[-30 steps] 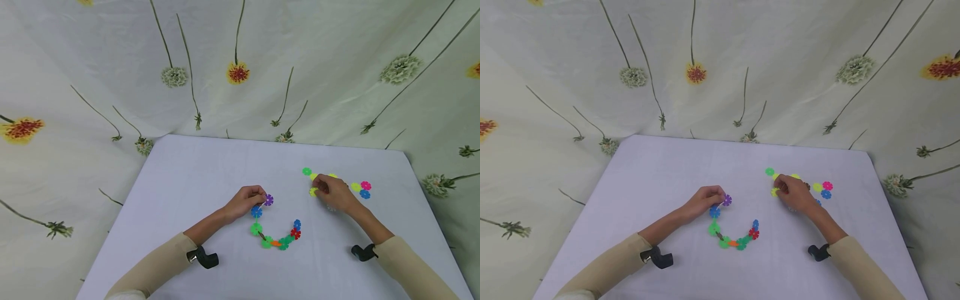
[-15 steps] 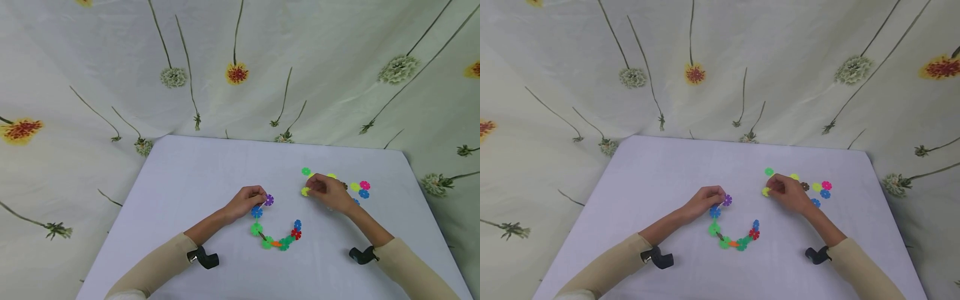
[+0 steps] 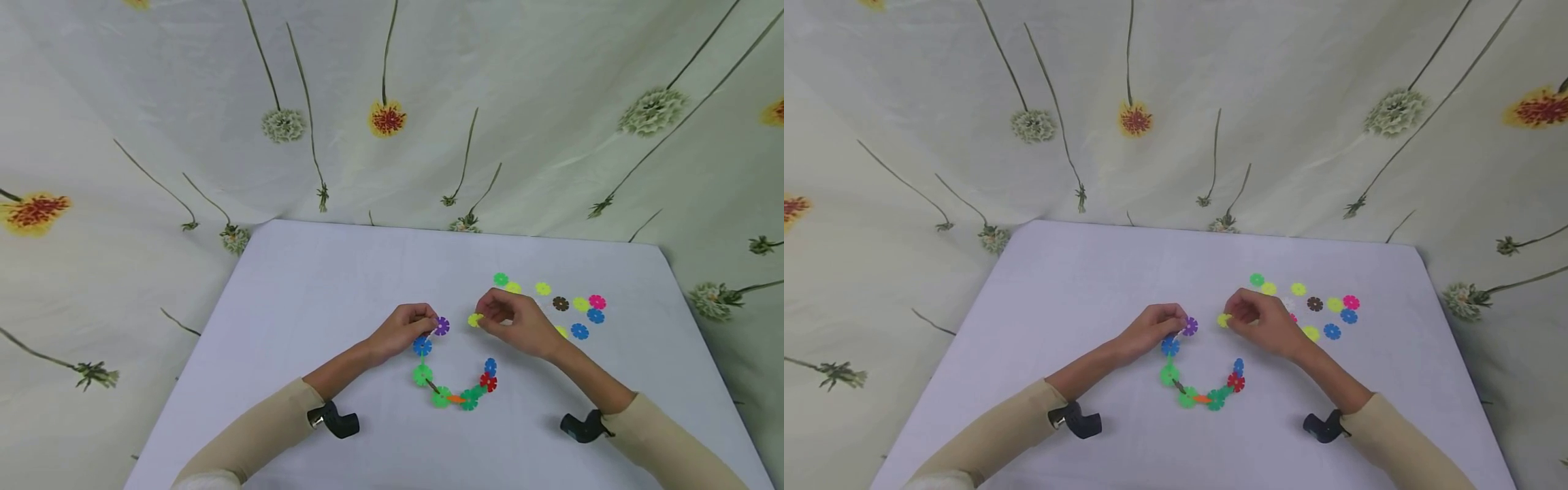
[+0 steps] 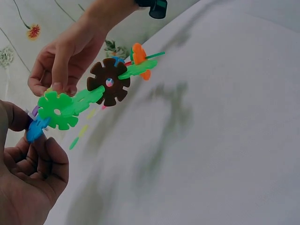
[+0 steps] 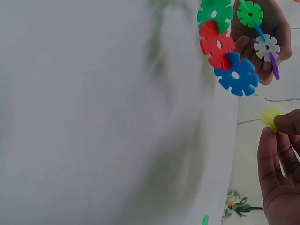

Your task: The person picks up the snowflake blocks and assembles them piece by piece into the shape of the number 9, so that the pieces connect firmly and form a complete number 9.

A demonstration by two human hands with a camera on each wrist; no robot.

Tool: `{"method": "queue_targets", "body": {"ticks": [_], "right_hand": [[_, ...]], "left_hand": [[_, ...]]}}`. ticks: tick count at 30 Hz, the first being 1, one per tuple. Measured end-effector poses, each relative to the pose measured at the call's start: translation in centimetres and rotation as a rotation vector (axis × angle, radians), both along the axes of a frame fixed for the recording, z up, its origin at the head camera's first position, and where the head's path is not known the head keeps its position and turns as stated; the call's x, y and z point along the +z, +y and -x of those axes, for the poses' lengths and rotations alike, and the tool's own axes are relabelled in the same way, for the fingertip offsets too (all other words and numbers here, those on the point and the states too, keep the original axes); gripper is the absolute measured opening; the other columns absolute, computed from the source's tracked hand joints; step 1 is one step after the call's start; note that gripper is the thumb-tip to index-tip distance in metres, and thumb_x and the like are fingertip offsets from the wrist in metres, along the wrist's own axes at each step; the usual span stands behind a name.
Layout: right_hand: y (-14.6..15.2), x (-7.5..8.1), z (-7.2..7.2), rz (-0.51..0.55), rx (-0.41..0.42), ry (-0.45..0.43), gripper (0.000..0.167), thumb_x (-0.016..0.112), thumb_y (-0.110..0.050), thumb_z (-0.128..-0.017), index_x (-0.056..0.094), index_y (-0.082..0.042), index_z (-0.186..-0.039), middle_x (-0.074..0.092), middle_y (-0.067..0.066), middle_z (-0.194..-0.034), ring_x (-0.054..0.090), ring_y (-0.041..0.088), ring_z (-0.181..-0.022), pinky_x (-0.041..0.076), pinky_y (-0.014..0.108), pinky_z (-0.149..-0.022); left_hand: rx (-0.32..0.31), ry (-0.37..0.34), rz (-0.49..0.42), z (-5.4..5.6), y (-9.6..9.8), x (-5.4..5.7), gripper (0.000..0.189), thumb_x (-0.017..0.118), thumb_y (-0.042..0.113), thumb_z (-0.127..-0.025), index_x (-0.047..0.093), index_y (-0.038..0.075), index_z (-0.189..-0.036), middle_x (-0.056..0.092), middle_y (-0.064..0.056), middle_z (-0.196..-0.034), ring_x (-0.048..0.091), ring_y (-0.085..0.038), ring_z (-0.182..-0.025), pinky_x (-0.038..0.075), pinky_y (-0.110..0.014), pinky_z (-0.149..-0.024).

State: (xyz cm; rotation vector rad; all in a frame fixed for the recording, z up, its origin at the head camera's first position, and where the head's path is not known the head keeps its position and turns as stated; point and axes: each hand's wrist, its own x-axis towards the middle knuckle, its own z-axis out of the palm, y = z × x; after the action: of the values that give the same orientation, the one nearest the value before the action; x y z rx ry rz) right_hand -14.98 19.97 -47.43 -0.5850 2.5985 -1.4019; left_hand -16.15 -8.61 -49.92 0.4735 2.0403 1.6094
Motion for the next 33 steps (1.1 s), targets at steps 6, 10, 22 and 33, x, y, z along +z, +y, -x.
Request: {"method": "queue_targets", "body": {"ticks": [6, 10, 22, 33], "right_hand": [[-1.4, 0.4, -0.6, 0.048, 0.064, 0.032, 0.016, 0.081, -0.011, -0.095, 0.072, -0.017, -0.107, 0.075, -0.003, -0.099, 0.07, 0.01, -0.089, 0.062, 0.022, -0.083], [-2.0, 0.4, -0.8, 0.07, 0.078, 0.038, 0.015, 0.081, -0.012, -0.096, 0.072, -0.016, -0.107, 0.075, -0.003, -0.099, 0.071, 0.01, -0.089, 0.062, 0.023, -0.082], [-2.3, 0.4, -1.1, 0.031, 0.115, 0.156, 0.019, 0.082, -0.006, -0.093, 0.074, -0.016, -0.107, 0.076, -0.005, -0.101, 0.074, 0.008, -0.09, 0.063, 0.024, -0.084], [-2.4, 0.0, -1.5, -0.022, 0.084, 0.19, 0.018, 0.083, -0.006, -0.093, 0.077, -0.019, -0.104, 0.078, -0.005, -0.098, 0.073, 0.003, -0.087, 0.063, 0.024, -0.082]], "left_hand": [[-0.017, 0.015, -0.011, 0.1, 0.1, -0.1, 0.024, 0.056, 0.019, -0.107, 0.067, -0.001, -0.109, 0.056, 0.003, -0.084, 0.051, -0.014, -0.08, 0.044, -0.022, -0.075], [-0.028, 0.018, -0.017, 0.0, 0.4, 0.2, 0.023, 0.056, 0.018, -0.107, 0.067, -0.002, -0.108, 0.056, 0.001, -0.085, 0.051, -0.011, -0.079, 0.044, -0.021, -0.075], [-0.076, -0.06, -0.056, -0.2, 0.7, 0.4, 0.016, 0.061, 0.014, -0.108, 0.066, 0.0, -0.104, 0.065, 0.002, -0.083, 0.058, -0.008, -0.075, 0.053, -0.019, -0.073], [-0.099, -0.019, -0.047, -0.2, 1.3, 0.5, 0.019, 0.063, 0.015, -0.108, 0.067, -0.003, -0.103, 0.064, 0.004, -0.081, 0.058, -0.007, -0.073, 0.052, -0.02, -0.072]]}}
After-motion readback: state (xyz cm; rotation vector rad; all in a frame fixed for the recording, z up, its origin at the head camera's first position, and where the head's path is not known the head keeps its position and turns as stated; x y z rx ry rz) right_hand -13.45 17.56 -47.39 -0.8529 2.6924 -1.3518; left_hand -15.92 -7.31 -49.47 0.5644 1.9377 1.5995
